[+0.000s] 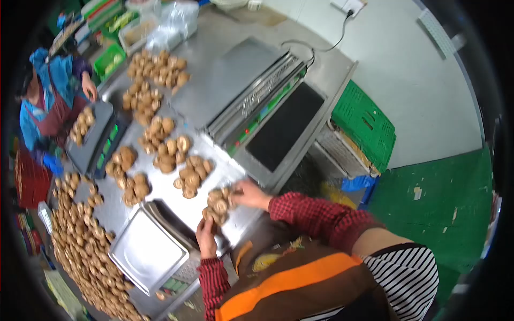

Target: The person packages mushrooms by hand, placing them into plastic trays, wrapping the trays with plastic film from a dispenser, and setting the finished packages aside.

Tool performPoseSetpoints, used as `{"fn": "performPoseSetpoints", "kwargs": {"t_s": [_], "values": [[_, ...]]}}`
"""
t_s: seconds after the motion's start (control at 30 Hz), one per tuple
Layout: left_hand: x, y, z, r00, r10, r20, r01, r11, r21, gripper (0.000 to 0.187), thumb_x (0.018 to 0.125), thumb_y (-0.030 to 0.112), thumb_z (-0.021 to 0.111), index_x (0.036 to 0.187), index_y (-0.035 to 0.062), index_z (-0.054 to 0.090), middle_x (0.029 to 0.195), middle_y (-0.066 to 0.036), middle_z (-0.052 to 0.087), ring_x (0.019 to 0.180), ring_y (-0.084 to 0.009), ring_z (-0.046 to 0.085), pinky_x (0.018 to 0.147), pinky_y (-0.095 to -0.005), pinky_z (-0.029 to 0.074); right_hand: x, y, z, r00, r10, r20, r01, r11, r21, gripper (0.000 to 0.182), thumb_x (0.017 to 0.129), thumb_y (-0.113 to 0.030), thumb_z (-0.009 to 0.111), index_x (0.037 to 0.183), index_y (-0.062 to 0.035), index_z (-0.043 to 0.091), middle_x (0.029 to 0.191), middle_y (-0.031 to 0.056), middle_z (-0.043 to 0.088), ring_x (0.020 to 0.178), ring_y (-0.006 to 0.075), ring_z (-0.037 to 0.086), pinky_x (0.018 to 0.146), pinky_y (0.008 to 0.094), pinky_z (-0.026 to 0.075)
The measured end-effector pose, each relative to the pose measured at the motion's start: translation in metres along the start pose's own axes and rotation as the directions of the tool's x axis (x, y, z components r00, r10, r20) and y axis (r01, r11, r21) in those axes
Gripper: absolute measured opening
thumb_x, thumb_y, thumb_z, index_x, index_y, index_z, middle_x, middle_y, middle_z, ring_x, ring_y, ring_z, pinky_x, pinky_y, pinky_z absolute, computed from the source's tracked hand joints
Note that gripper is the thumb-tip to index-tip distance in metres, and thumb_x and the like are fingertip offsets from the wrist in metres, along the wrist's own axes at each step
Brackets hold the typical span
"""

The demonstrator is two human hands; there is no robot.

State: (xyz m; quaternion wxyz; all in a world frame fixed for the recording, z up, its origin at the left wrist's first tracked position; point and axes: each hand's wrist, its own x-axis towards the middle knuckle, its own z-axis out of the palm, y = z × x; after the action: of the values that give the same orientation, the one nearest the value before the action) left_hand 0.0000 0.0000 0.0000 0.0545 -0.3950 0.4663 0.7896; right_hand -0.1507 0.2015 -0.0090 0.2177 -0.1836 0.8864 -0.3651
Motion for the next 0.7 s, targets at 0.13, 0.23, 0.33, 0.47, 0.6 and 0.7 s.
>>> {"fn": "performPoseSetpoints", "kwargs": {"t_s": [0.13, 0.23, 0.33, 0.47, 0.6, 0.7], "values": [[-0.003, -0.034, 0.013, 0.996, -0.024, -0.082, 0.020, 0.998, -0.053, 0.064, 0.088, 0.026, 0.072, 0.135, -0.0096, 0.045, 0.118, -0.012, 0.060, 0.102, -0.0182, 0.060, 0.088, -0.0289, 0.048, -0.020, 0.020, -0.003, 0.999, -0.011, 0.047, 0.015, 0.997, -0.076, 0.071, 0.073, -0.029, 0.077, 0.132, -0.0027, 0.048, 0.120, 0.0213, 0.050, 0.115, 0.0373, 0.049, 0.103, 0.0399, 0.040], [-0.012, -0.029, -0.006, 0.993, -0.013, -0.121, 0.005, 0.998, -0.066, 0.067, 0.088, 0.024, 0.073, 0.136, -0.0104, 0.042, 0.121, -0.014, 0.057, 0.105, -0.0202, 0.059, 0.088, -0.0302, 0.049, -0.019, 0.002, 0.012, 0.998, -0.023, 0.055, 0.030, 0.991, -0.133, 0.073, 0.073, -0.028, 0.077, 0.133, 0.0004, 0.047, 0.123, 0.0228, 0.050, 0.116, 0.0369, 0.050, 0.102, 0.0390, 0.041], [-0.009, -0.030, -0.008, 0.992, 0.030, -0.121, -0.032, 0.999, -0.009, 0.072, 0.086, 0.026, 0.074, 0.138, -0.0105, 0.040, 0.121, -0.016, 0.055, 0.106, -0.0206, 0.057, 0.090, -0.0293, 0.046, 0.002, 0.065, 0.055, 0.978, 0.081, 0.194, -0.100, 0.991, 0.093, 0.071, 0.070, -0.025, 0.079, 0.129, 0.0010, 0.050, 0.119, 0.0197, 0.054, 0.110, 0.0320, 0.053, 0.096, 0.0373, 0.044], [-0.021, -0.033, -0.012, 0.970, 0.115, -0.215, -0.101, 0.992, 0.073, 0.060, 0.087, 0.022, 0.072, 0.133, -0.0063, 0.045, 0.116, -0.014, 0.056, 0.103, -0.0191, 0.056, 0.090, -0.0307, 0.046, -0.006, 0.026, 0.020, 0.949, 0.184, 0.255, -0.247, 0.938, 0.242, 0.062, 0.067, -0.021, 0.082, 0.120, 0.0012, 0.058, 0.106, 0.0139, 0.060, 0.095, 0.0225, 0.057, 0.084, 0.0340, 0.047], [-0.075, 0.009, 0.016, 0.948, 0.186, -0.257, -0.178, 0.983, 0.052, 0.050, 0.090, 0.016, 0.068, 0.130, -0.0033, 0.045, 0.117, -0.012, 0.056, 0.106, -0.0191, 0.057, 0.090, -0.0322, 0.048, -0.013, -0.011, -0.023, 0.930, 0.148, 0.337, -0.261, 0.911, 0.318, 0.068, 0.065, -0.025, 0.083, 0.121, 0.0019, 0.055, 0.103, 0.0140, 0.060, 0.094, 0.0246, 0.059, 0.084, 0.0340, 0.049], [-0.090, 0.045, 0.046, 0.921, 0.321, -0.220, -0.311, 0.947, 0.078, 0.043, 0.094, 0.016, 0.062, 0.129, -0.0029, 0.046, 0.119, -0.011, 0.056, 0.107, -0.0184, 0.057, 0.092, -0.0315, 0.047, -0.007, -0.042, -0.077, 0.949, 0.055, 0.311, -0.164, 0.927, 0.338, 0.069, 0.067, -0.028, 0.084, 0.121, 0.0026, 0.055, 0.097, 0.0121, 0.059, 0.089, 0.0227, 0.059, 0.081, 0.0340, 0.049]]}}
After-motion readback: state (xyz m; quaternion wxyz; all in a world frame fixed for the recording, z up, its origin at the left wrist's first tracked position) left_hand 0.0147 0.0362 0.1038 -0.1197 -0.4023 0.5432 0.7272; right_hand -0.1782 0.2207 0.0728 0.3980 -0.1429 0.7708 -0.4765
